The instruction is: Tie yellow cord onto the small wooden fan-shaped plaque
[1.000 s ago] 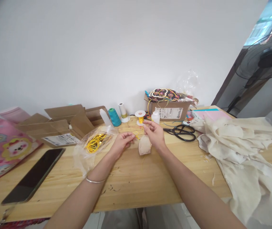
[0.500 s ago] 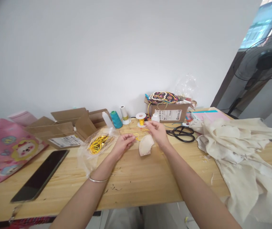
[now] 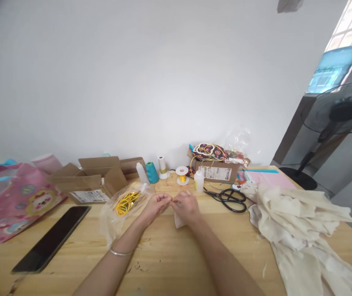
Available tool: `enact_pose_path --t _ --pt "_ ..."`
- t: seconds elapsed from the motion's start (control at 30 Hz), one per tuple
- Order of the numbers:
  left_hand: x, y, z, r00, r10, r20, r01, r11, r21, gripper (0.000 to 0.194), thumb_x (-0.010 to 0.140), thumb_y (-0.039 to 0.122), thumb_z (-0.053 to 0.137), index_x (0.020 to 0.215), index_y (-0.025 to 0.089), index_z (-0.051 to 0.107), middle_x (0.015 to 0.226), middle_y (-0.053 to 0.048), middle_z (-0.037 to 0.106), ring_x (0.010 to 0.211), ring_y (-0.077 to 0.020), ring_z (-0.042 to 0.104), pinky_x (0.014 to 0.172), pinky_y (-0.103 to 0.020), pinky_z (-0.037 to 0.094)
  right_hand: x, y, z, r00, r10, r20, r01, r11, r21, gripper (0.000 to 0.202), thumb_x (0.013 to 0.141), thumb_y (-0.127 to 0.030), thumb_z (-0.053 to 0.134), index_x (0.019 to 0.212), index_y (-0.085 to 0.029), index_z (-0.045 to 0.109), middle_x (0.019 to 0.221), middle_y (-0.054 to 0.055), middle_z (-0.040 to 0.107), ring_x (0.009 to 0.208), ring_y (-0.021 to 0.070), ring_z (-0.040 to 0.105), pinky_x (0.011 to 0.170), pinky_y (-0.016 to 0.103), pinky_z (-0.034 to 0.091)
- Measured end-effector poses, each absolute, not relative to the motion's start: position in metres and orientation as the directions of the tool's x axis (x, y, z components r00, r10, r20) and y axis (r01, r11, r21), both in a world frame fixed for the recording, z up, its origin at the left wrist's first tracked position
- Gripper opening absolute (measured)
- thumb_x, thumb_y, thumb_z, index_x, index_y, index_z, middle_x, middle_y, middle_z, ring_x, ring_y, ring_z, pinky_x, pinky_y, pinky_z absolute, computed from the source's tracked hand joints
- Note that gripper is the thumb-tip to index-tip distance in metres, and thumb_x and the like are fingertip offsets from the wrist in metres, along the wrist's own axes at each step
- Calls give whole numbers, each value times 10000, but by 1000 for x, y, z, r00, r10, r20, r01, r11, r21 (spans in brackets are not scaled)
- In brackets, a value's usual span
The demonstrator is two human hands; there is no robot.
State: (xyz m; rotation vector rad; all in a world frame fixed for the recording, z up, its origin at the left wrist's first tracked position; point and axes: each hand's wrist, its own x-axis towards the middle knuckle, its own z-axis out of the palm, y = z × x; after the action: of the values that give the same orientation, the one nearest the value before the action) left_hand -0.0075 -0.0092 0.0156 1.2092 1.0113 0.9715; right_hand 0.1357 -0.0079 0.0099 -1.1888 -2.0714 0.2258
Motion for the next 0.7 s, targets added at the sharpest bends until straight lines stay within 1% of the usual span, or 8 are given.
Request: enact_pose_path --t 0.1,0.2,0.33,0.5,0.57,0.63,0.67,0.7 --pt "-8 -7 14 237 968 -86 -24 95 995 303 610 408 550 668 113 507 389 83 315 328 -12 201 343 -179 85 131 -5 4 -293 818 495 669 545 -505 174 711 -289 486 605 -201 592 651 14 564 658 124 468 606 243 330" --pt "-8 -7 15 215 972 -90 -16 95 995 302 615 409 545 683 118 501 394 82 324 329 -14 201 344 -179 90 127 -3 -1 -267 820 506 652 540 -532 151 709 -260 491 610 -189 580 647 10 559 654 117 465 616 238 325" --pt "-7 -8 15 212 972 -103 14 102 995 314 610 415 547 678 112 499 402 78 332 343 -15 205 356 -177 90 128 -3 -2 -260 827 498 638 534 -555 151 711 -259 488 611 -188 576 645 9 555 655 115 460 601 229 318" --pt "-3 -1 7 238 968 -74 66 60 996 300 633 405 525 685 112 495 426 69 343 374 -23 255 373 -167 141 132 0 -4 -248 842 480 644 513 -567 134 695 -242 507 593 -188 576 636 3 557 643 110 460 591 225 319" --pt "0 3 8 217 972 -88 138 58 989 324 641 419 505 753 115 499 451 59 381 374 -33 294 370 -167 184 133 2 -5 -245 842 481 648 511 -564 148 700 -247 501 587 -189 577 619 1 553 635 108 460 593 227 321" --pt "0 0 17 163 983 -83 244 41 969 402 645 429 487 909 125 482 546 21 474 424 -66 393 391 -184 272 133 3 -7 -254 841 477 649 514 -560 162 704 -250 495 579 -190 578 603 1 548 622 106 460 596 229 325" --pt "-4 -6 24 115 993 -40 301 4 954 428 626 421 511 940 131 483 651 -17 523 524 -96 465 448 -205 337 133 3 -7 -258 842 473 648 514 -562 159 702 -249 498 578 -189 578 607 2 549 622 106 461 599 230 328" --pt "-11 -15 32 107 994 26 353 -63 934 441 590 394 558 953 151 497 813 -54 543 704 -136 506 560 -231 386 133 3 -7 -262 844 469 643 514 -567 149 696 -245 503 579 -188 577 617 4 552 629 108 464 601 230 331"
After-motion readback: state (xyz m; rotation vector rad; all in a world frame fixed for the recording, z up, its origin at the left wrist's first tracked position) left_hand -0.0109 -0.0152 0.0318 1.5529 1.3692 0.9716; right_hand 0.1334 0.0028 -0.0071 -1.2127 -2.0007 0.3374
